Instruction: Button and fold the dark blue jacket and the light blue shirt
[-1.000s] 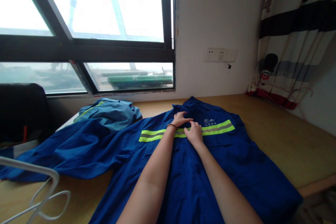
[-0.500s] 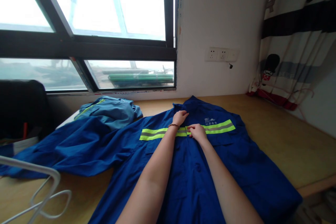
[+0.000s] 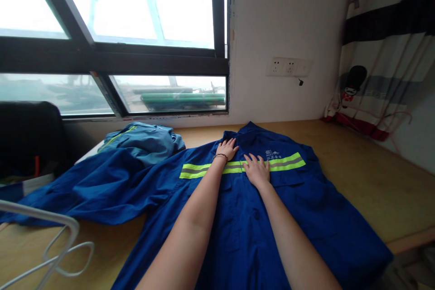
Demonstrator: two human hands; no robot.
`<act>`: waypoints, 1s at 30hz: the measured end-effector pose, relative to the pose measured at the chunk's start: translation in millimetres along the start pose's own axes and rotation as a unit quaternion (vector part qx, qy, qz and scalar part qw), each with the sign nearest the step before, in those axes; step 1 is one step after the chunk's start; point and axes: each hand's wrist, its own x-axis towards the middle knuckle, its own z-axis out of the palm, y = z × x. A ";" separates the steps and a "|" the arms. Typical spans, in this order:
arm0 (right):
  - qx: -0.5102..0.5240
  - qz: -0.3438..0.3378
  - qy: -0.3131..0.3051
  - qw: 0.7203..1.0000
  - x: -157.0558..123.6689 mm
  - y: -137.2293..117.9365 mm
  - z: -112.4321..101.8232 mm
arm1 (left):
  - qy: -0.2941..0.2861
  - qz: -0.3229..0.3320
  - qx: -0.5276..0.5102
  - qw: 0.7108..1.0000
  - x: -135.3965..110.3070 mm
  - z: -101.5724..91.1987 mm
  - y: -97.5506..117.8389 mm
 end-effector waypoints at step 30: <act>0.289 0.345 0.135 0.883 13.0 166.0 -119.6 | 0.029 0.073 0.038 0.996 -109.7 17.1 78.2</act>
